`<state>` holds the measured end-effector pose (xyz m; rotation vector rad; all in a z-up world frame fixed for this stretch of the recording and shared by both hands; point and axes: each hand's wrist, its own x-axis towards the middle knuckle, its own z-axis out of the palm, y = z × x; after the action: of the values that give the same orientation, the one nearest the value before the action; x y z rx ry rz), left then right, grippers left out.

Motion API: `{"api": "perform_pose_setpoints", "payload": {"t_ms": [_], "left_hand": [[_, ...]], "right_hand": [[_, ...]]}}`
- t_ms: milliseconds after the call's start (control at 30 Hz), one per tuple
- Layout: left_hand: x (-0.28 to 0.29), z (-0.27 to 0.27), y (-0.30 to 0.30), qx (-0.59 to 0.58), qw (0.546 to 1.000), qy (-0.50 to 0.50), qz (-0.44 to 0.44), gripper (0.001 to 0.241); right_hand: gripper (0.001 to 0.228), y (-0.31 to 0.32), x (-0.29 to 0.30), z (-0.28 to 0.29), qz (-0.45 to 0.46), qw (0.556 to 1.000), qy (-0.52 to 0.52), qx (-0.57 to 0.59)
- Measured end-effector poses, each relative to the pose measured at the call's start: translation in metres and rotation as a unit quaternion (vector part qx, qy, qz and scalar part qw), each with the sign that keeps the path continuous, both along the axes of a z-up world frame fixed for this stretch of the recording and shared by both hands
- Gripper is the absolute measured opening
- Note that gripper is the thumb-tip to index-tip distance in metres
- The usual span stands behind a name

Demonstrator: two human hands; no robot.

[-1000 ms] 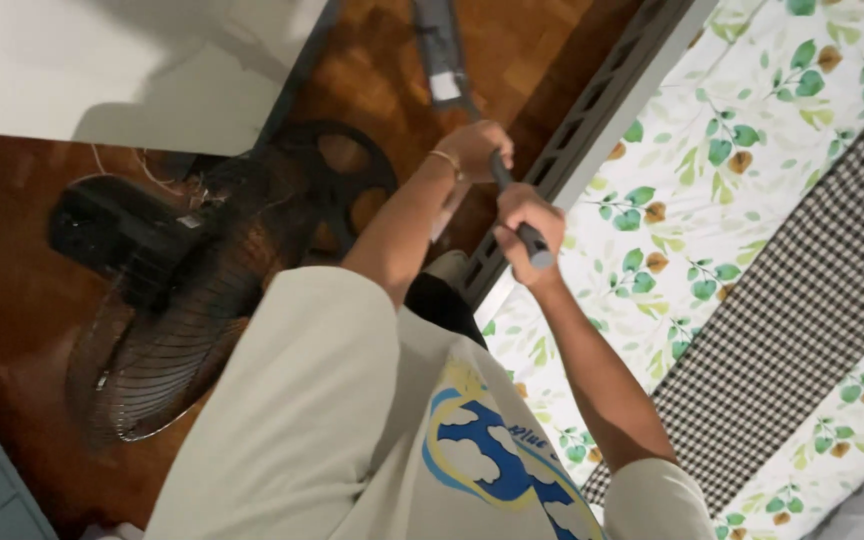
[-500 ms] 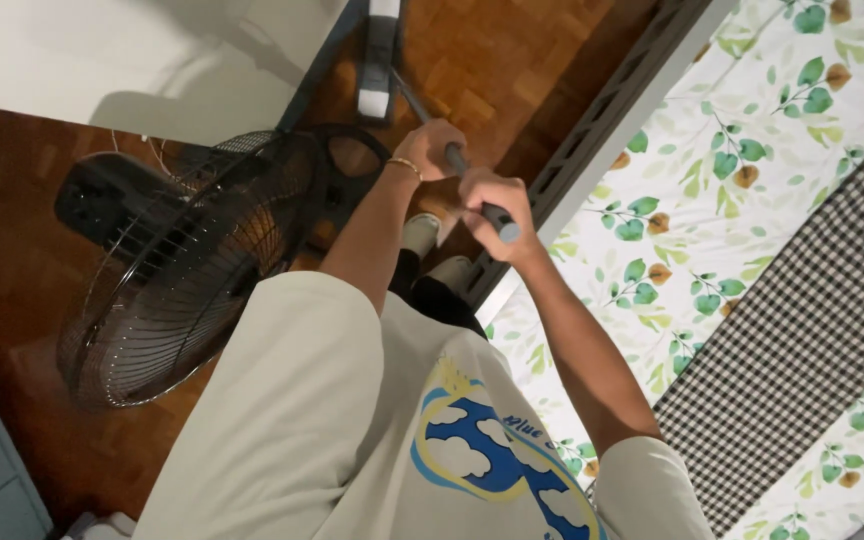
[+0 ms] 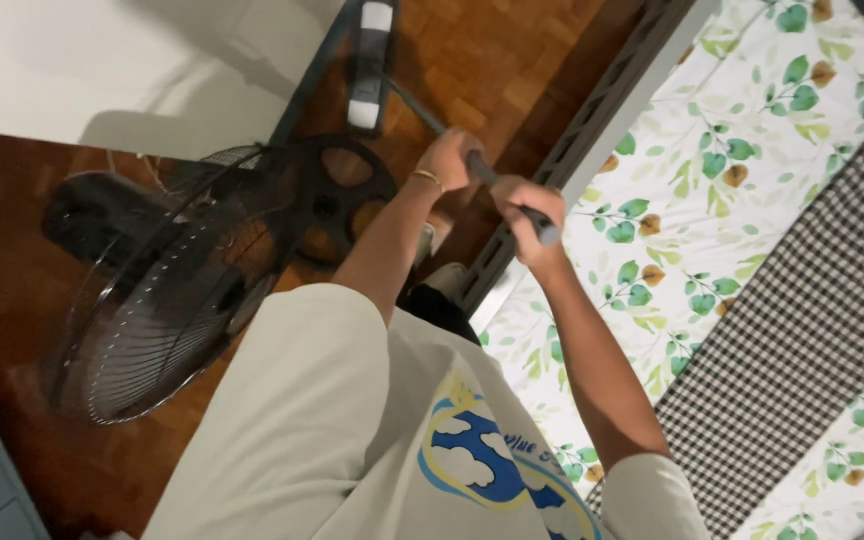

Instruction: The recorder is using a mop to clean a wooden floor in a bedroom.

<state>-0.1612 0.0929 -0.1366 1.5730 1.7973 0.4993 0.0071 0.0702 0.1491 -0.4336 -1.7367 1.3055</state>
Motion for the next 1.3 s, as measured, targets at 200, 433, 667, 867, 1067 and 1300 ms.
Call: {"api": "perform_pose_setpoints", "payload": {"t_ms": [200, 433, 667, 867, 1067, 1300], "left_hand": [[0.046, 0.016, 0.027, -0.014, 0.995, -0.006, -0.099, 0.018], [0.066, 0.006, 0.024, -0.067, 0.99, 0.019, -0.127, 0.053], [0.04, 0.003, 0.01, -0.109, 0.979, 0.044, -0.169, 0.039], [0.009, -0.031, -0.032, -0.114, 0.98, 0.053, -0.157, 0.051], [-0.046, 0.013, -0.024, -0.104, 0.97, 0.162, -0.15, 0.021], [-0.066, -0.039, 0.014, 0.081, 0.907, 0.338, -0.237, 0.017]], "right_hand": [[0.021, -0.014, 0.04, -0.002, -0.092, 0.994, -0.035, -0.036], [0.026, -0.013, 0.06, -0.055, -0.083, 0.99, 0.087, -0.069], [0.023, -0.034, 0.044, -0.088, -0.125, 0.986, 0.086, -0.069], [0.019, -0.059, 0.017, -0.088, -0.101, 0.99, 0.096, -0.024], [0.019, -0.04, -0.028, -0.039, -0.082, 0.996, 0.021, -0.016], [0.006, -0.017, -0.023, -0.04, -0.041, 0.998, -0.004, -0.051]]}}
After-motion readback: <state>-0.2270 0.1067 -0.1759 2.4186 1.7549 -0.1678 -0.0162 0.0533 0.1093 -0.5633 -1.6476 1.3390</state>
